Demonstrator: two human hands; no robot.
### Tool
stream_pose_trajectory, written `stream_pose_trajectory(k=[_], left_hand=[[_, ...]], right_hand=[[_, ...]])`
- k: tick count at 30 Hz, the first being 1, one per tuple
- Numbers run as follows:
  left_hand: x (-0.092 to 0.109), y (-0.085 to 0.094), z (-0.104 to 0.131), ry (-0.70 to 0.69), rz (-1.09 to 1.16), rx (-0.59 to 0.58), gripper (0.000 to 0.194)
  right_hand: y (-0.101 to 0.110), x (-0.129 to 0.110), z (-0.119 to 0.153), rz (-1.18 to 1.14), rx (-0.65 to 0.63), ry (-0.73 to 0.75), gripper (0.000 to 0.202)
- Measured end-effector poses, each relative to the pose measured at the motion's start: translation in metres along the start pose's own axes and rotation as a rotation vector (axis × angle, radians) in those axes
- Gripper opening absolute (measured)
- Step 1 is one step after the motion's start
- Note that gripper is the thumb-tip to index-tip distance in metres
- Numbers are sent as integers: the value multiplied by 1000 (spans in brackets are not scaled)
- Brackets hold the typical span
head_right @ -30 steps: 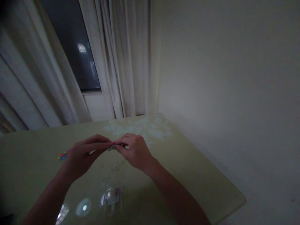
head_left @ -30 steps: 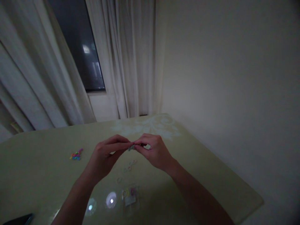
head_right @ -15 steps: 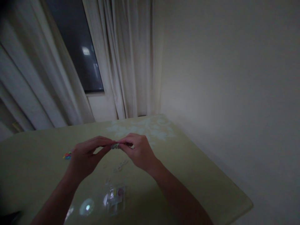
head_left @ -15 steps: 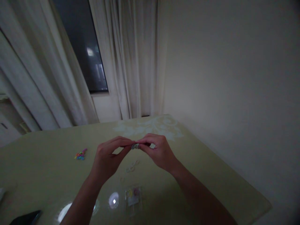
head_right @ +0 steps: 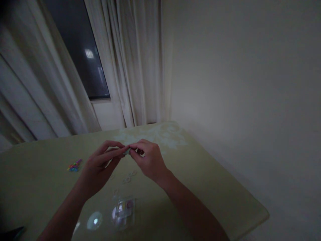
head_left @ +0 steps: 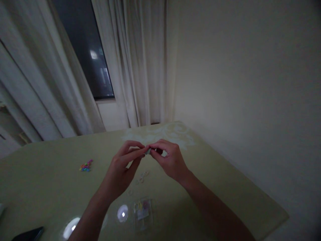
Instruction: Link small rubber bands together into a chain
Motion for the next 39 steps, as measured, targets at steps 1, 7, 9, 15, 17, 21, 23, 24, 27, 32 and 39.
stream_pose_trajectory(k=[1,7,9,15,17,21,23,24,27,32,39], left_hand=[[0,0,0,6,1,-18,43],[5,1,3,-13,21,-42,46],[5,-3,3,-16,27,-70,45],[-27,-3,-1,106,253,-102,33],[-60,0,-1,271,338,-77,37],[-131,-16,15,530,-132,-323,28],[-158,-34,31,588,-324,-573,24],[-166,-41,36,596,-343,-628,18],[-180,-55,47,607,-403,-691,14],[-184,-58,52,625,-491,-736,18],[-177,-62,51,629,-515,-821,15]], right_hand=[[0,0,0,1,8,2,13],[-1,-1,-1,18,33,12,9],[-4,1,0,19,6,6,6],[-10,2,2,68,-68,8,10],[-8,-1,1,59,-50,14,9],[-4,-8,-1,5,-27,15,10],[-3,-10,-1,-13,-27,8,10],[-3,-11,-1,-17,-28,6,9],[-1,-15,-2,-15,-22,15,9],[1,-20,-4,-28,-3,40,7],[2,-22,-5,-22,18,79,7]])
Point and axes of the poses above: each hand's wrist, its own z-axis away from the middle knuckle, its own y-axis out of the back of the hand, x = y × z, the point moved 5 cm from there along -z, towards the middle knuckle, and after that the axes turned 12 degrees about y, right-handed, at the moved point
